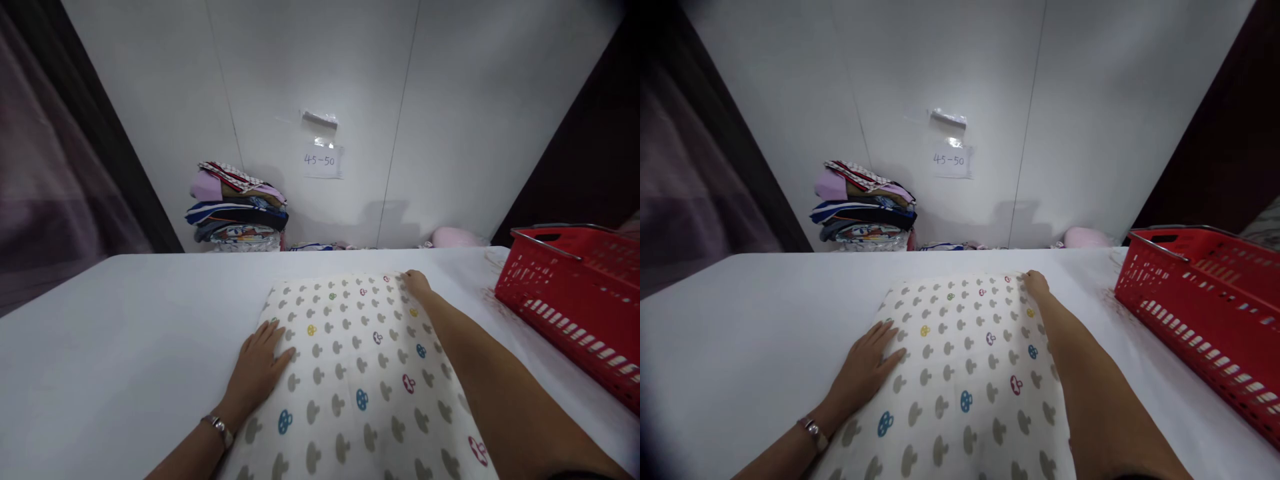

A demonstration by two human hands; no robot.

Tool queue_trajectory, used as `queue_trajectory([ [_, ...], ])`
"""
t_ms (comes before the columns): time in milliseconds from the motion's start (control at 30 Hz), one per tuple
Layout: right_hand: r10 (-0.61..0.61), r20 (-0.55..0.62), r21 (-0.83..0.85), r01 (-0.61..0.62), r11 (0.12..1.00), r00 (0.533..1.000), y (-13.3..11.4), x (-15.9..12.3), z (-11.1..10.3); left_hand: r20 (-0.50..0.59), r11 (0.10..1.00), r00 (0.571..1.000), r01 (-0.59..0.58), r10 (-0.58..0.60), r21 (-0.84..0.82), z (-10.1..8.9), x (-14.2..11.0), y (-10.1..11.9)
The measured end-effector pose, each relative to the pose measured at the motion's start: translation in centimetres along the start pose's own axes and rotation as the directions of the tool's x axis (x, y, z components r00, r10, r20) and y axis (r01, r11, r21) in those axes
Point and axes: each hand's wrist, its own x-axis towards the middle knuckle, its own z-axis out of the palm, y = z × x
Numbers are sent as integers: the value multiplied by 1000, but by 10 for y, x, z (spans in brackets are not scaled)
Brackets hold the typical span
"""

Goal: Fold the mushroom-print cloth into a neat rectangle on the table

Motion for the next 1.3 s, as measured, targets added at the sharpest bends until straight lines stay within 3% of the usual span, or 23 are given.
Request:
queue_trajectory([
  [200,-30,7,-179,30,983,1000,0,-11,1,-6,1000,1000,-9,9,-11,0,-1,0],
  [400,-103,31,-342,107,934,994,21,-52,-7,-8,1000,1000,-11,11,-15,-2,1,3],
  [567,-191,-11,-297,179,938,982,32,-73,-17,-10,1000,1000,-22,22,-2,-3,2,5],
  [700,-199,-51,-262,179,948,979,22,-63,-19,-15,1000,999,-29,29,2,-2,2,5],
  [933,-159,-86,-244,134,961,984,2,-33,6,-14,1000,1000,-13,13,0,0,2,0],
  [1300,-36,-81,-291,10,957,996,2,-14,11,-44,999,999,-27,26,-24,5,1,-4],
])
